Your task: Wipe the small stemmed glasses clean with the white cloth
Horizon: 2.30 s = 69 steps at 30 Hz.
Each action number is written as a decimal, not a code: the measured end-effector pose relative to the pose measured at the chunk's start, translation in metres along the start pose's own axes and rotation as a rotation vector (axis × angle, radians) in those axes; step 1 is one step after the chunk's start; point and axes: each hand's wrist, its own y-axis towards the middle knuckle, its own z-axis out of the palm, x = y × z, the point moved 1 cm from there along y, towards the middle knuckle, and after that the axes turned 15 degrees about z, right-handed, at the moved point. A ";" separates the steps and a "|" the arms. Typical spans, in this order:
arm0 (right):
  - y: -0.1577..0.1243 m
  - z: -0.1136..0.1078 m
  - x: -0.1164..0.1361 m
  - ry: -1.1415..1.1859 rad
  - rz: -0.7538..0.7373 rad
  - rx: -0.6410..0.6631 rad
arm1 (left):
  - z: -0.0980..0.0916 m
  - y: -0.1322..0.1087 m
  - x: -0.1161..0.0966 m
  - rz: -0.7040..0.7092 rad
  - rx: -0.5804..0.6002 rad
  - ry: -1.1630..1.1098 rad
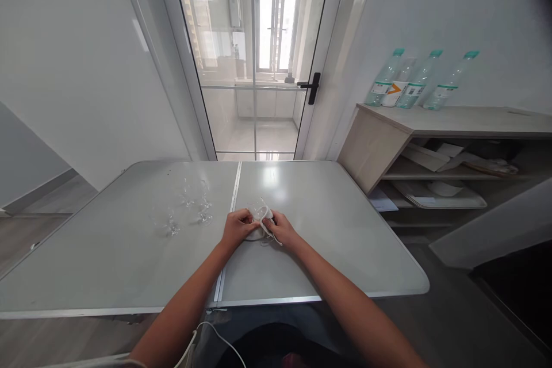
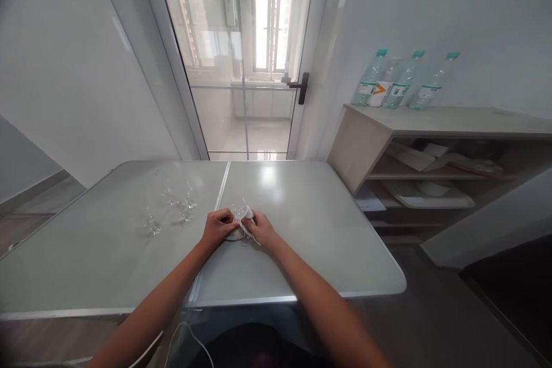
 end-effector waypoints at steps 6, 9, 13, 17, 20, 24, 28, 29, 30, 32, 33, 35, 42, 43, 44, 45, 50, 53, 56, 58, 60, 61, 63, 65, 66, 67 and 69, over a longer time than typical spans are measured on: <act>-0.001 0.005 -0.005 0.117 0.100 0.047 | -0.001 0.006 0.007 -0.042 -0.065 -0.355; -0.004 0.009 -0.007 0.148 0.157 0.082 | -0.003 0.007 0.008 -0.090 -0.032 -0.619; -0.007 0.009 -0.002 0.148 0.196 0.164 | -0.006 0.007 0.005 -0.156 0.022 -0.806; -0.010 0.005 0.006 -0.146 0.026 0.078 | -0.007 0.007 0.006 -0.187 -0.107 -0.783; -0.011 0.005 0.005 -0.322 -0.073 -0.087 | -0.008 0.005 0.009 -0.186 -0.134 -0.798; -0.005 0.010 0.000 -0.127 0.016 0.002 | -0.009 0.003 0.013 -0.202 -0.139 -0.830; -0.005 0.009 0.003 -0.113 0.026 0.015 | -0.010 0.004 0.016 -0.199 -0.187 -0.836; -0.007 0.008 0.006 -0.161 -0.008 -0.003 | -0.010 0.004 0.016 -0.194 -0.204 -0.829; -0.009 0.007 0.009 -0.224 -0.055 -0.030 | -0.010 0.004 0.016 -0.192 -0.215 -0.822; -0.014 0.006 0.013 -0.359 -0.153 -0.081 | -0.010 0.004 0.016 -0.192 -0.213 -0.815; -0.016 0.006 0.013 -0.404 -0.182 -0.093 | -0.010 0.004 0.016 -0.194 -0.196 -0.819; -0.016 0.007 0.012 -0.382 -0.166 -0.071 | -0.011 0.004 0.016 -0.203 -0.153 -0.836; 0.002 0.007 -0.006 0.059 0.017 -0.121 | -0.012 0.004 0.016 -0.195 -0.179 -0.878; 0.003 0.003 -0.006 0.101 0.013 -0.179 | -0.013 0.006 0.015 -0.187 -0.210 -0.870; 0.004 -0.001 -0.006 0.159 0.000 -0.270 | -0.014 0.007 0.013 -0.177 -0.253 -0.858; 0.004 -0.005 -0.006 0.226 -0.017 -0.374 | -0.015 0.008 0.012 -0.166 -0.298 -0.841; 0.003 -0.005 -0.003 0.398 0.062 -0.400 | -0.017 0.012 0.007 -0.123 -0.357 -0.771; 0.003 0.006 -0.005 0.329 0.134 -0.230 | -0.016 0.010 0.006 -0.121 -0.305 -0.806; 0.004 0.007 -0.009 0.274 0.148 -0.216 | -0.013 0.007 0.006 -0.131 -0.235 -0.812; 0.004 0.000 -0.012 0.253 0.144 -0.278 | -0.011 0.005 0.007 -0.137 -0.167 -0.814; 0.004 -0.007 -0.013 0.242 0.138 -0.345 | -0.008 0.003 0.008 -0.134 -0.121 -0.830; 0.003 -0.009 -0.014 0.240 0.134 -0.364 | -0.007 0.003 0.009 -0.130 -0.114 -0.838; 0.003 -0.011 -0.014 0.237 0.131 -0.363 | -0.005 0.001 0.010 -0.132 -0.110 -0.846; 0.004 -0.009 -0.015 0.226 0.141 -0.329 | -0.005 0.000 0.011 -0.148 -0.095 -0.840; 0.004 -0.007 -0.015 0.216 0.149 -0.315 | -0.006 0.000 0.010 -0.158 -0.083 -0.832; 0.005 -0.007 -0.015 0.206 0.156 -0.310 | -0.007 0.000 0.009 -0.165 -0.073 -0.823; 0.004 -0.008 -0.015 0.187 0.163 -0.331 | -0.010 0.001 0.006 -0.173 -0.073 -0.802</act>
